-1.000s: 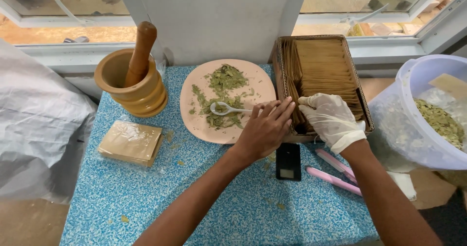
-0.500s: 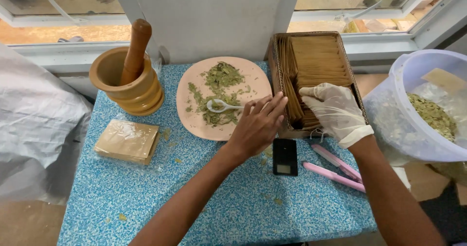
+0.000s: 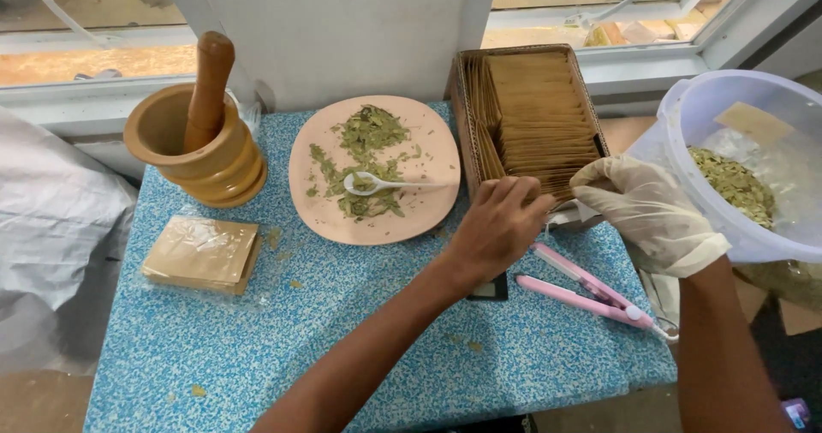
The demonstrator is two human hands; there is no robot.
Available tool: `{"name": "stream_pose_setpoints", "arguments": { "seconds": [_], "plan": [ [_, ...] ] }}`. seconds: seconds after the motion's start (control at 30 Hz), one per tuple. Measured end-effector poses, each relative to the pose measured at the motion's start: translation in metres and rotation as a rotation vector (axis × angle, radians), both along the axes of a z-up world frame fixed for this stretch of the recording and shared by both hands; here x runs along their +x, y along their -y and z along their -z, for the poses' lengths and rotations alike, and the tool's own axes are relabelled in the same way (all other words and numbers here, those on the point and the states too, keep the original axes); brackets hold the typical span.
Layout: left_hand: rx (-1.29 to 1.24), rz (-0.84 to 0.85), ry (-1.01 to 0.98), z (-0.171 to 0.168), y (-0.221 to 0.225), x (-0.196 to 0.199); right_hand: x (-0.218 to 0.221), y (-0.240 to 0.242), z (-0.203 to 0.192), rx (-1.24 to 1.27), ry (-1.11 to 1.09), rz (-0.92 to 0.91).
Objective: Filling and sealing individual tea packets by hand using a heat sealer.
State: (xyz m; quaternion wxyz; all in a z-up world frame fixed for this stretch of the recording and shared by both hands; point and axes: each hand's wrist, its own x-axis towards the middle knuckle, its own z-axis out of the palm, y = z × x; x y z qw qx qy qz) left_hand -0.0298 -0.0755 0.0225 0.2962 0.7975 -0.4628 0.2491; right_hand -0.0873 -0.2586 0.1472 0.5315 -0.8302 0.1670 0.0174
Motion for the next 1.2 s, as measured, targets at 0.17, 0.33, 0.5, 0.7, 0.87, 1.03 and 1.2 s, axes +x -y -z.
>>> {"name": "stream_pose_setpoints", "arguments": {
  "seconds": [0.17,0.33,0.5,0.7,0.87,1.03,1.2],
  "plan": [
    [-0.034,0.014,-0.015,-0.01,0.022,-0.005,-0.013,0.013,-0.003,-0.134,-0.019,-0.051],
    [-0.051,0.002,-0.015,-0.008,0.033,-0.004,-0.015,0.024,0.007,-0.43,0.025,-0.127],
    [-0.061,-0.003,-0.06,-0.007,0.036,-0.004,-0.017,0.03,0.014,-0.404,0.202,-0.142],
    [-0.224,0.001,-0.4,-0.018,0.025,-0.007,-0.024,0.003,-0.022,-0.551,0.451,-0.23],
    [-0.224,0.04,-0.56,-0.036,-0.039,-0.013,-0.02,-0.025,-0.012,-0.527,0.442,-0.432],
    [-0.318,0.117,-0.705,-0.025,-0.127,-0.03,-0.023,-0.106,-0.004,-0.044,0.153,-0.176],
    [-0.281,0.01,-0.843,-0.022,-0.198,-0.048,0.003,-0.134,0.074,0.164,0.031,-0.227]
  ]
}}
